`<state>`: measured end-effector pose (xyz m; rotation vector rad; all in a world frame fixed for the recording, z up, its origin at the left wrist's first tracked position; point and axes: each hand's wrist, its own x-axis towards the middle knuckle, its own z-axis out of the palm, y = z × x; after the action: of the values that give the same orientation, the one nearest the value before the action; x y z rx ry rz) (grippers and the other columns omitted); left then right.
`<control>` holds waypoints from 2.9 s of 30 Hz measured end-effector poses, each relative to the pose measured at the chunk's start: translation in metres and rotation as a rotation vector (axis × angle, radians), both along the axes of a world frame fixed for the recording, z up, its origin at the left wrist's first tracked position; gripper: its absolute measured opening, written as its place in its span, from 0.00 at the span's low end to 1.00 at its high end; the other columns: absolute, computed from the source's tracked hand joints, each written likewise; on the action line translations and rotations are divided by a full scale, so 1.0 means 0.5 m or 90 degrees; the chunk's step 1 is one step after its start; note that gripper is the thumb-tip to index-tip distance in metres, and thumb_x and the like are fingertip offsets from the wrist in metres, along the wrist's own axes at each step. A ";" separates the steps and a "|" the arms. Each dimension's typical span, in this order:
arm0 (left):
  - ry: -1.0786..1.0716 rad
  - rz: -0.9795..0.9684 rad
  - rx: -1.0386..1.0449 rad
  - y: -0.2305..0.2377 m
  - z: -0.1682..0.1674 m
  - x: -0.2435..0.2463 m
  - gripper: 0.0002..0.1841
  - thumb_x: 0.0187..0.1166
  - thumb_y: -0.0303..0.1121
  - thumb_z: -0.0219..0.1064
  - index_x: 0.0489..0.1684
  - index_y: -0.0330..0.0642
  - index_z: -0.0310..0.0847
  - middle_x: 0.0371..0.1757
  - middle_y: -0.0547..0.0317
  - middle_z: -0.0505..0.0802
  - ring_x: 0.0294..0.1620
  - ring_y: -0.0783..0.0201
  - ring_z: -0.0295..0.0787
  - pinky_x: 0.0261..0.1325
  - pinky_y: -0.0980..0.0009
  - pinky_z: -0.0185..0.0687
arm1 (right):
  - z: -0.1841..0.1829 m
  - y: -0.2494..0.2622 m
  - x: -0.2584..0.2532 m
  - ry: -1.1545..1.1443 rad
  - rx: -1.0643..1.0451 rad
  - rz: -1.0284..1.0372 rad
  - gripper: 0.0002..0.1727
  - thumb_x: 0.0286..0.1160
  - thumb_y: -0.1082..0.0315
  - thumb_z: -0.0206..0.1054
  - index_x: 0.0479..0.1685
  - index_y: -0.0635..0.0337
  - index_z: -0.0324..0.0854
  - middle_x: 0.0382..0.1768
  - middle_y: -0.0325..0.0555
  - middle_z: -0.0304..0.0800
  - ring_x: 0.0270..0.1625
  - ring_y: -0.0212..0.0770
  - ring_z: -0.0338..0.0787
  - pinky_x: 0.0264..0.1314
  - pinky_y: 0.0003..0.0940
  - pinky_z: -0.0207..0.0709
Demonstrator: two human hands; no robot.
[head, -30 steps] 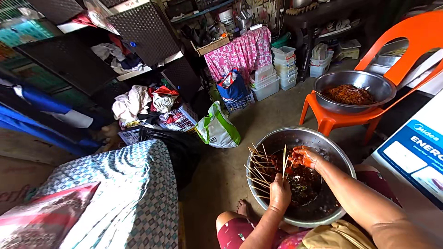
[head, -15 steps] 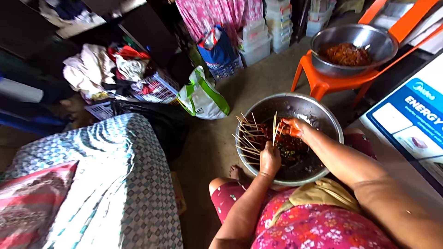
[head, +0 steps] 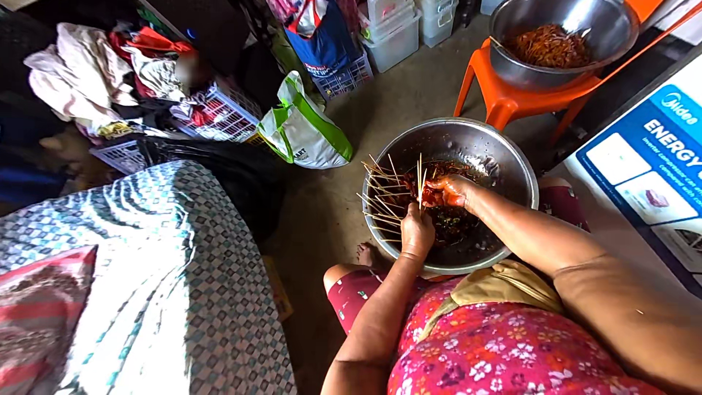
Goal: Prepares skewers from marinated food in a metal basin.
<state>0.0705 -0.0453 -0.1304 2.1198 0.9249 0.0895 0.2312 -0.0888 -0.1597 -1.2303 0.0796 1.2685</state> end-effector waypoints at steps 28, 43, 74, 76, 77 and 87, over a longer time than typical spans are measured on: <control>-0.018 0.026 -0.019 0.008 -0.015 0.002 0.11 0.87 0.27 0.56 0.57 0.32 0.79 0.37 0.44 0.90 0.40 0.51 0.90 0.51 0.52 0.85 | -0.105 -0.009 0.047 -0.731 -0.415 0.700 0.24 0.66 0.69 0.79 0.61 0.70 0.83 0.62 0.69 0.85 0.68 0.68 0.84 0.68 0.70 0.76; -0.029 -0.018 -0.027 0.008 -0.009 -0.003 0.15 0.87 0.30 0.55 0.61 0.32 0.81 0.41 0.45 0.91 0.42 0.54 0.90 0.53 0.55 0.84 | -0.032 -0.025 0.102 -0.164 -0.088 -0.030 0.15 0.88 0.73 0.55 0.68 0.65 0.73 0.42 0.49 0.82 0.33 0.40 0.86 0.41 0.38 0.87; -0.001 -0.016 -0.034 0.008 -0.009 -0.002 0.13 0.86 0.29 0.55 0.58 0.33 0.81 0.39 0.46 0.91 0.42 0.55 0.90 0.52 0.55 0.84 | -0.033 -0.028 0.079 -0.387 0.012 0.135 0.08 0.85 0.77 0.61 0.52 0.73 0.81 0.34 0.52 0.88 0.28 0.40 0.91 0.37 0.38 0.91; 0.001 -0.014 -0.031 0.008 -0.009 0.000 0.13 0.87 0.29 0.55 0.58 0.32 0.80 0.40 0.45 0.91 0.42 0.54 0.90 0.53 0.54 0.84 | -0.035 -0.027 0.076 -0.360 0.019 0.153 0.09 0.86 0.75 0.60 0.54 0.72 0.81 0.37 0.53 0.91 0.29 0.40 0.92 0.36 0.36 0.91; 0.001 -0.011 -0.029 0.008 -0.008 0.000 0.13 0.87 0.29 0.55 0.57 0.32 0.81 0.40 0.44 0.91 0.43 0.53 0.90 0.54 0.54 0.84 | -0.035 -0.027 0.077 -0.354 0.016 0.147 0.10 0.87 0.74 0.59 0.55 0.71 0.81 0.39 0.53 0.90 0.30 0.40 0.92 0.37 0.37 0.91; -0.012 0.033 -0.021 0.011 -0.008 -0.001 0.13 0.87 0.29 0.56 0.58 0.32 0.80 0.39 0.46 0.91 0.42 0.54 0.90 0.53 0.55 0.84 | -0.115 -0.019 0.113 -0.770 -0.334 0.450 0.19 0.66 0.74 0.75 0.58 0.64 0.87 0.56 0.67 0.90 0.64 0.68 0.87 0.67 0.73 0.76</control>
<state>0.0700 -0.0398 -0.1343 2.0611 0.9638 0.1198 0.2878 -0.0983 -0.2172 -2.4391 -1.0291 0.8674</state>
